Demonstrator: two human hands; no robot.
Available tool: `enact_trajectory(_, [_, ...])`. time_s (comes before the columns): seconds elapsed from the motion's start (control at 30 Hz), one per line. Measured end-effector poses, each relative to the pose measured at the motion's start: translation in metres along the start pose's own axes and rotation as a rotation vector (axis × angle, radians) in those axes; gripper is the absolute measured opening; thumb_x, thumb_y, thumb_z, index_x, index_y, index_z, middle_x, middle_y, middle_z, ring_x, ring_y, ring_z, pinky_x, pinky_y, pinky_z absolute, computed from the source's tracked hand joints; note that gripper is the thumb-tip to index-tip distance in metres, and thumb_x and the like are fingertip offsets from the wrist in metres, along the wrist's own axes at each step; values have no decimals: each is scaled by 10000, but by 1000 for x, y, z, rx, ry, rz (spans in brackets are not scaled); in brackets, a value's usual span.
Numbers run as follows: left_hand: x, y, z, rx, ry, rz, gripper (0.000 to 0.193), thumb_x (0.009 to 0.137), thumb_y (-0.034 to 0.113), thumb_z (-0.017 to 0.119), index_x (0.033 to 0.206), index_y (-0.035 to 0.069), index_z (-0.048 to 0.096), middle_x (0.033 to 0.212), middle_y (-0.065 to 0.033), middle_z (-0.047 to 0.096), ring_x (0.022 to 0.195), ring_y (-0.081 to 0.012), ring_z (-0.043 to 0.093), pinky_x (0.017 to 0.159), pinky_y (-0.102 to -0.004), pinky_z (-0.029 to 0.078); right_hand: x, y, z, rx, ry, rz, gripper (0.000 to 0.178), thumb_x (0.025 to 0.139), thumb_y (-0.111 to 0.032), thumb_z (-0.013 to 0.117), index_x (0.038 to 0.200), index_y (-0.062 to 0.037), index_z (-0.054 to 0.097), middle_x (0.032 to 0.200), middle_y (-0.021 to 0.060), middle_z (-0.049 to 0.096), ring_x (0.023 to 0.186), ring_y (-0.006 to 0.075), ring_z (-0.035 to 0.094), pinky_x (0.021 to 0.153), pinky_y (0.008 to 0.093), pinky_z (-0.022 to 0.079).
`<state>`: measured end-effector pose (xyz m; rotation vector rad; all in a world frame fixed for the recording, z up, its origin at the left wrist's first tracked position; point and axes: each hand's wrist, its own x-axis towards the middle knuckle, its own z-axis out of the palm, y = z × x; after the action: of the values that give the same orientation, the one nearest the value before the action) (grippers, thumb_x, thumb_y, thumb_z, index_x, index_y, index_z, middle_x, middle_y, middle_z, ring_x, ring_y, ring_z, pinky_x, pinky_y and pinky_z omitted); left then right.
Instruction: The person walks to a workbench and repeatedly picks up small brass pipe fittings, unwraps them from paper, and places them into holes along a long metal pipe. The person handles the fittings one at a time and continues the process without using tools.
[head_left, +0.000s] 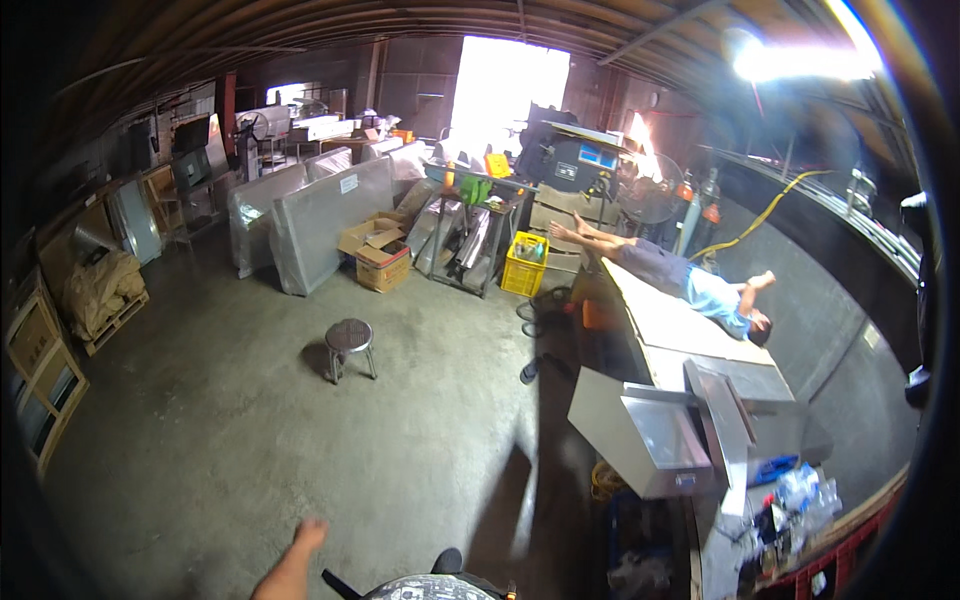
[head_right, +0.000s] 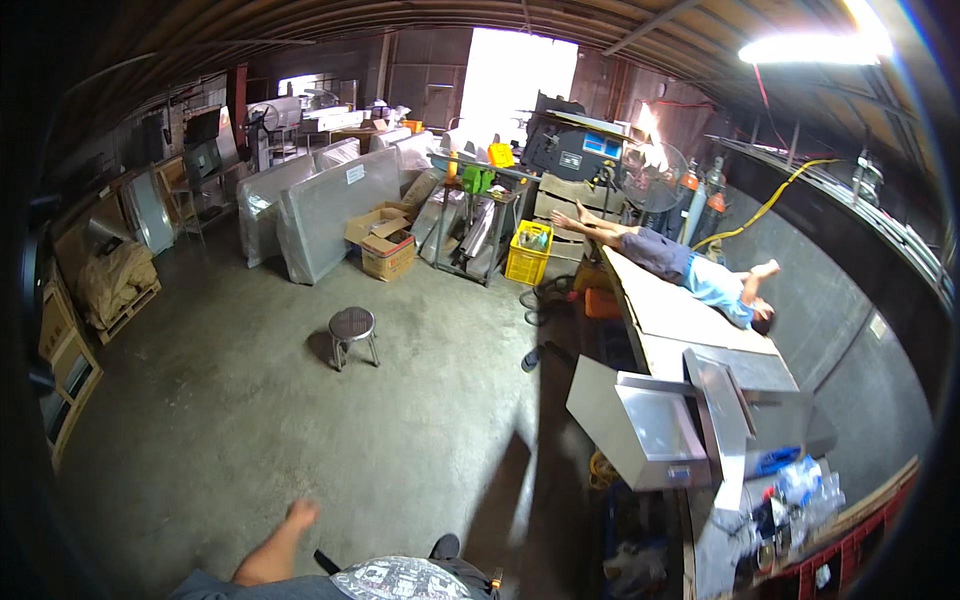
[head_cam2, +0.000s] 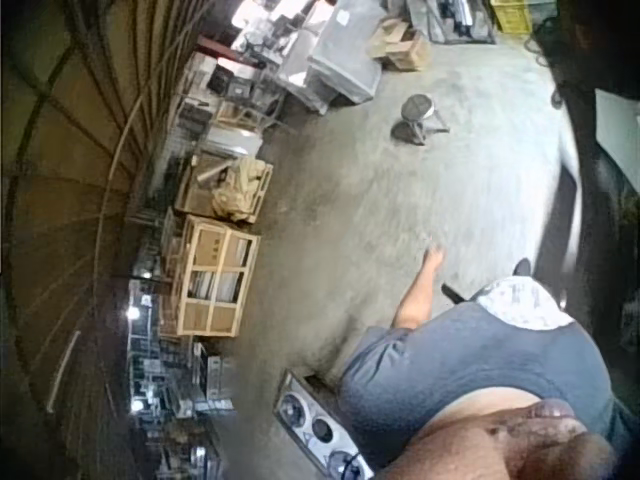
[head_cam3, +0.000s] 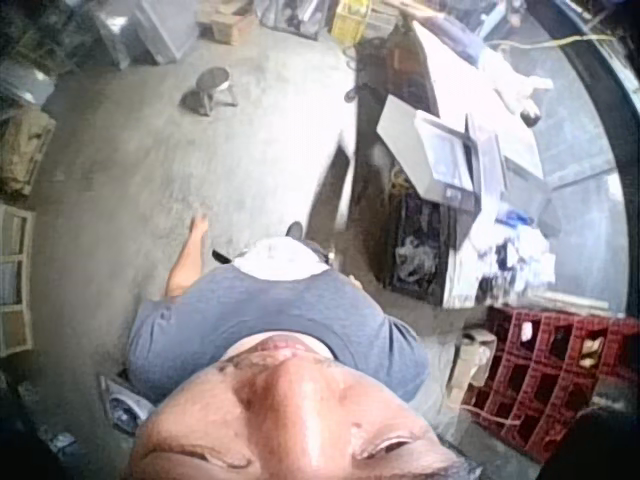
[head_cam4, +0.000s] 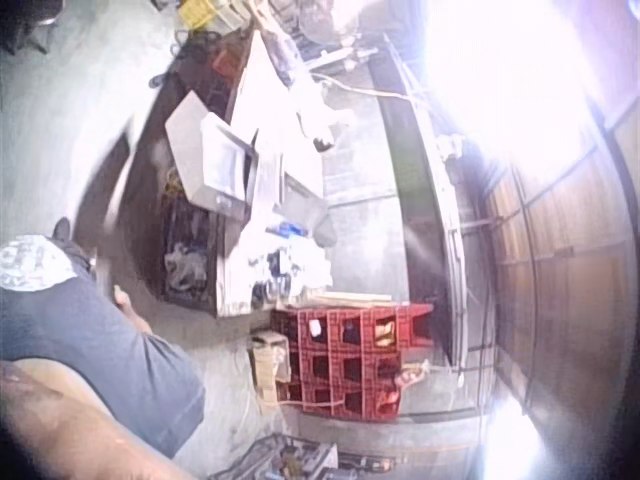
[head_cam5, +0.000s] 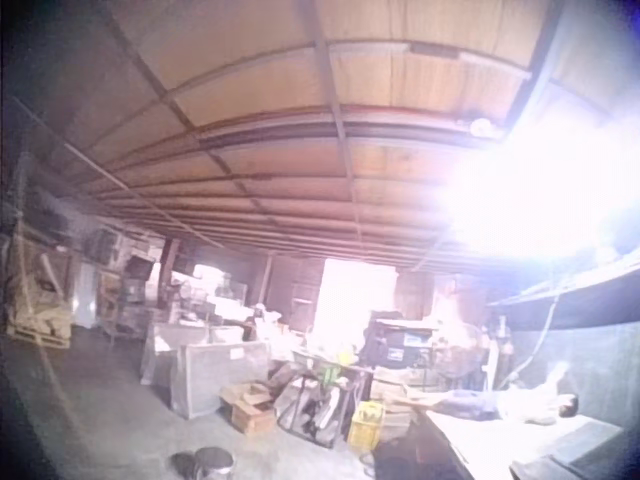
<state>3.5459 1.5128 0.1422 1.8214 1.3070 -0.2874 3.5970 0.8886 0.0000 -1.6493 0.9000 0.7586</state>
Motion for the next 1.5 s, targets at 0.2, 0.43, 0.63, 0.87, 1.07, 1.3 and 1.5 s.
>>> enact_trajectory(0.2, [58, -40, 44, 330, -385, -233, 299, 808, 264, 653, 1026, 64, 700, 991, -165, 700, 900, -321, 672, 805, -449, 528, 150, -296, 54, -981, -14, -630, 576, 948, -434, 391, 1124, 64, 621, 1177, 298, 613, 1145, 433, 564, 981, 468, 438])
enact_trajectory(0.43, [188, 94, 50, 227, -395, -313, 350, 821, 304, 626, 1054, 54, 698, 1053, -178, 691, 970, -334, 661, 851, -446, 515, 180, -656, 189, -399, 76, -792, 442, 921, -360, 483, 907, 46, 657, 763, 117, 637, 717, 203, 591, 668, 362, 484])
enact_trajectory(0.63, [404, 317, 30, 400, -360, -62, 395, 832, 338, 603, 1078, 45, 697, 1105, -190, 683, 1029, -346, 651, 890, -443, 503, 272, -700, 265, -628, 185, -780, 481, 908, -378, 431, 899, 51, 649, 882, 245, 667, 856, 378, 639, 791, 452, 487])
enact_trajectory(0.87, [580, 682, -77, 37, 30, 468, 411, 868, 327, 664, 1115, -1, 674, 1092, -207, 687, 1046, -325, 658, 889, -402, 505, 335, -694, 293, -397, 166, -101, 556, 912, -513, 449, 887, -3, 668, 948, 278, 638, 948, 400, 610, 797, 476, 467])
enact_trajectory(1.07, [706, 776, -65, -129, 60, 442, 407, 882, 333, 658, 1131, 11, 656, 1068, -190, 697, 1008, -287, 671, 875, -378, 514, 393, -850, 353, -230, 55, -57, 558, 924, -540, 471, 759, -25, 609, 750, 189, 599, 687, 305, 568, 578, 421, 433])
enact_trajectory(1.3, [735, 675, 26, 155, -389, -294, 446, 863, 462, 678, 1081, 73, 691, 979, -125, 711, 934, -245, 657, 805, -446, 516, 514, -1119, 427, -435, -10, -682, 536, 930, -503, 464, 751, -18, 606, 741, 197, 609, 662, 321, 581, 578, 439, 434])
enact_trajectory(1.5, [790, 718, 37, 133, -481, -442, 396, 815, 360, 667, 1079, 67, 697, 948, -146, 704, 810, -238, 648, 754, -454, 528, 541, -1431, 530, -321, -4, -839, 372, 954, -318, 462, 780, -33, 625, 689, 38, 564, 584, 132, 508, 533, 316, 408])
